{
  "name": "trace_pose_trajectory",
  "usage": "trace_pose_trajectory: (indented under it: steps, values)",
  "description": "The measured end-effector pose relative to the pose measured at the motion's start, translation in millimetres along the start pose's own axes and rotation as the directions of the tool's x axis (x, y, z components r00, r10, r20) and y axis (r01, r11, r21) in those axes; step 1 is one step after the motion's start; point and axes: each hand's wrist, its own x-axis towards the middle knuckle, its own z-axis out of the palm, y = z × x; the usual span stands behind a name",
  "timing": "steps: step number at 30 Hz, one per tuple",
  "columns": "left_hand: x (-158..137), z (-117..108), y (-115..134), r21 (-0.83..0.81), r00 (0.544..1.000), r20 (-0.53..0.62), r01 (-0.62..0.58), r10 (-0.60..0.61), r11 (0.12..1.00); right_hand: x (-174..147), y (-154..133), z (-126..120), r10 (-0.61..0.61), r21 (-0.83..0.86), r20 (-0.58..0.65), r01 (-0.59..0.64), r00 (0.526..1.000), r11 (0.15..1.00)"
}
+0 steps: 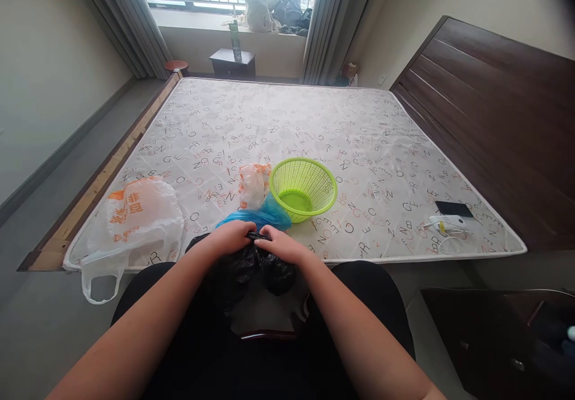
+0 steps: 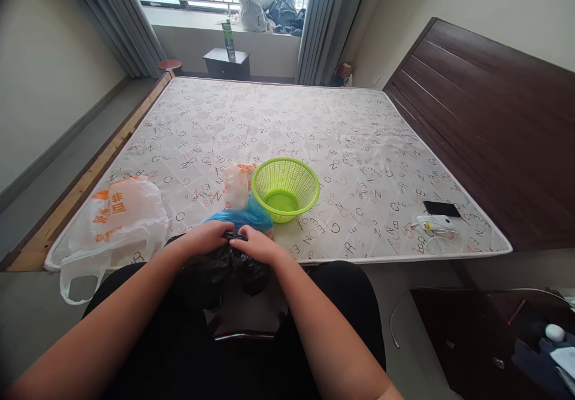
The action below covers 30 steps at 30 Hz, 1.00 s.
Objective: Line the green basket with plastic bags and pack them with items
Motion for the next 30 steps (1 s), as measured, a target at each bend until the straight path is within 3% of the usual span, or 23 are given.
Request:
trace_pose_trajectory:
  steps: [4, 8, 11, 14, 18, 23, 26, 30]
  values:
    - [0.6, 1.9, 4.5, 0.058, 0.994, -0.106, 0.009, -0.003, 0.998, 5.8, 1.1, 0.2, 0.049, 0.028, -0.031, -0.048, 0.998, 0.998]
    - [-0.1, 9.1, 10.0, 0.12, 0.988, -0.115, -0.094, 0.107, 0.988, 8.1, 0.5, 5.2, -0.106, -0.093, 0.154, 0.121, 0.982, 0.988]
    - [0.1, 12.7, 10.5, 0.101, 0.973, -0.112, -0.189, 0.2, 0.977, 7.1, -1.2, 4.2, -0.068, -0.139, 0.208, 0.098, 0.976, 0.985]
    - [2.0, 13.5, 8.7, -0.035, 0.966, -0.157, -0.211, 0.204, 0.977, 5.1, -2.4, -0.9, -0.066, -0.007, 0.182, 0.068, 0.981, 0.998]
    - [4.0, 10.9, 6.5, -0.196, 0.961, -0.261, -0.145, 0.09, 0.97, 5.1, -2.6, -7.0, -0.097, 0.262, 0.223, 0.036, 0.97, 0.964]
    - [1.1, 4.7, 5.2, -0.201, 0.952, -0.301, -0.111, 0.047, 0.973, 6.9, -3.1, -19.0, -0.11, 0.389, 0.261, -0.001, 0.959, 0.921]
    - [0.5, 3.5, 4.1, -0.113, 0.973, -0.221, -0.093, 0.066, 0.989, 6.9, 1.1, -22.3, -0.079, 0.271, 0.316, -0.01, 0.946, 0.963]
    - [3.7, 3.8, 3.1, -0.067, 0.994, -0.085, -0.073, 0.067, 0.995, 9.7, 15.0, -12.7, 0.017, -0.128, 0.084, -0.006, 0.996, 0.992]
